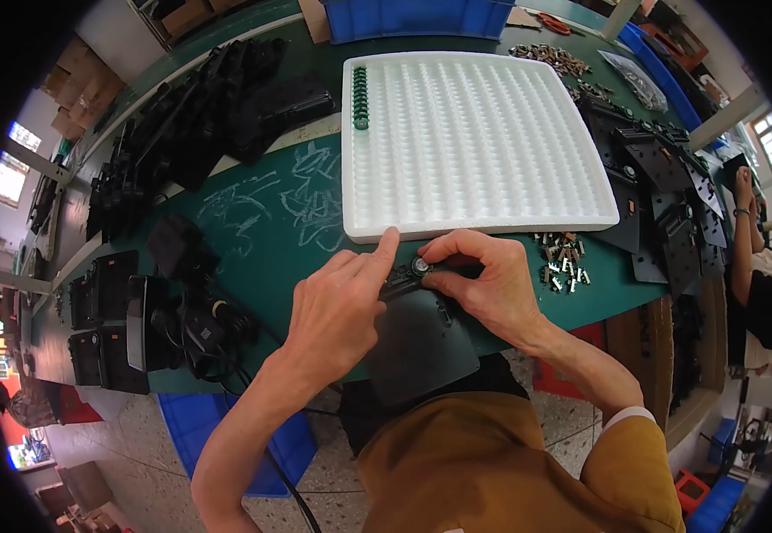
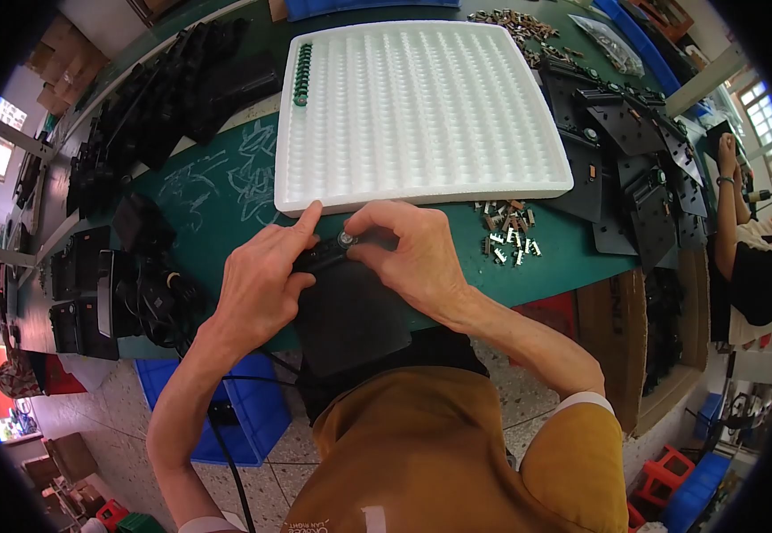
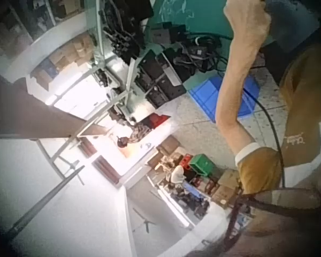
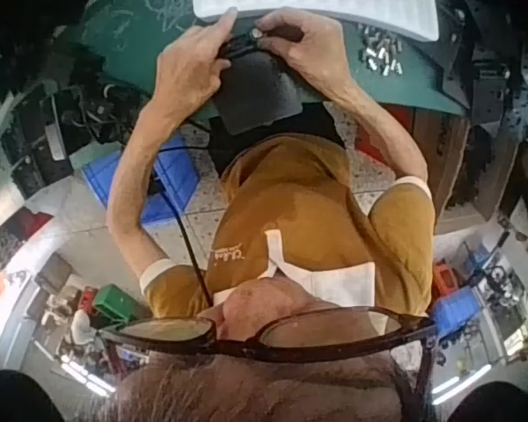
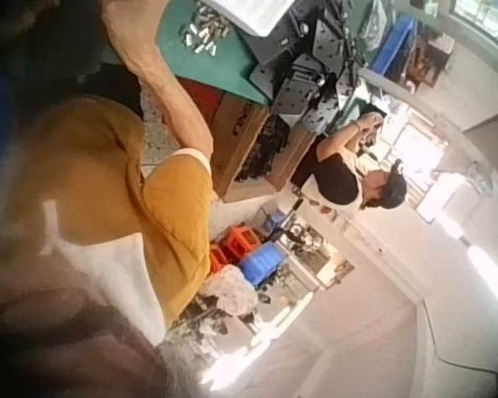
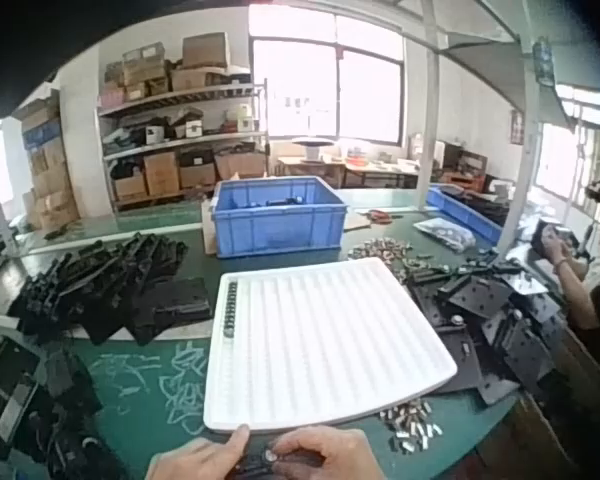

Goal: Assembling small electronic components by manually attaching buttons and panels to plastic housings on a factory workbench.

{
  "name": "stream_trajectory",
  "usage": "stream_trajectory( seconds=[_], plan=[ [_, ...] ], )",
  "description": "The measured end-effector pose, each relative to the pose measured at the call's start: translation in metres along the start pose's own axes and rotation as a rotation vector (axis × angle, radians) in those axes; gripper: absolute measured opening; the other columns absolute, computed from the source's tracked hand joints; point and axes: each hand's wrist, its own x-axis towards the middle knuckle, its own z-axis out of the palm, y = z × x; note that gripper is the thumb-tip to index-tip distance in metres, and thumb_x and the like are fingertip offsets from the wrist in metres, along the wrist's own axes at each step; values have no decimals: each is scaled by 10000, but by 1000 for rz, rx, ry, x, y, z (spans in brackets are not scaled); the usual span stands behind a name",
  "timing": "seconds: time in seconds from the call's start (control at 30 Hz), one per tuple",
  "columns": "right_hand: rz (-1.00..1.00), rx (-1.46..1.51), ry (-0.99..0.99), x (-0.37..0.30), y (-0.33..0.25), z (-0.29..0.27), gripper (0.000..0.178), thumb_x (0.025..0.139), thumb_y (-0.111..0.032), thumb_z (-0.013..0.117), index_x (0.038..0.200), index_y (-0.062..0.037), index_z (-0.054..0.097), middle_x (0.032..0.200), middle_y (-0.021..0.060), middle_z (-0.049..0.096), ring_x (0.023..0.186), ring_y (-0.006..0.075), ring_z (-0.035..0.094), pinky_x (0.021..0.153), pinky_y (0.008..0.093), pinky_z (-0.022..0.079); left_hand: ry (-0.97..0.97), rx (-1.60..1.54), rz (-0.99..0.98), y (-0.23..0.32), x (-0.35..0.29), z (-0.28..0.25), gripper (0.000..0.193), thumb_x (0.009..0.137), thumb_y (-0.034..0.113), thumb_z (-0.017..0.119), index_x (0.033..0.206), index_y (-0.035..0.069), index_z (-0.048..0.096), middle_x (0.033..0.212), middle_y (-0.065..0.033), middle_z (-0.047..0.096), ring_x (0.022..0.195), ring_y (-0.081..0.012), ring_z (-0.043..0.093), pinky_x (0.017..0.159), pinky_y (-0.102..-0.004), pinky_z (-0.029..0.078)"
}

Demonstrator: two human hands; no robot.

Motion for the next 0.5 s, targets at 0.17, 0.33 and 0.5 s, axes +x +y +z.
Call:
stream_trajectory(
  seconds=[0.17,0.33,0.5],
  plan=[
    [10,-25,-21,1,-3,0,237,736,78,759,958,14,704,972,78,733,907,135,695,819,263,555,-3,12,-4,0,0,0,900,602,-92,758,1435,49,447,994,-136,691,934,-328,630,782,-406,516],
    [21,-30,-37,1,-1,-2,250,733,82,761,966,16,701,993,83,729,924,138,693,823,266,557,-6,12,-14,0,0,-1,902,600,-97,755,1434,47,447,993,-139,690,933,-332,629,779,-408,515],
    [8,73,-45,-1,-3,-5,222,780,107,707,981,15,704,1023,86,724,942,150,692,842,274,558,-8,17,-7,1,1,-1,903,598,-97,755,1435,43,445,994,-139,689,930,-331,629,778,-408,514]
  ],
)
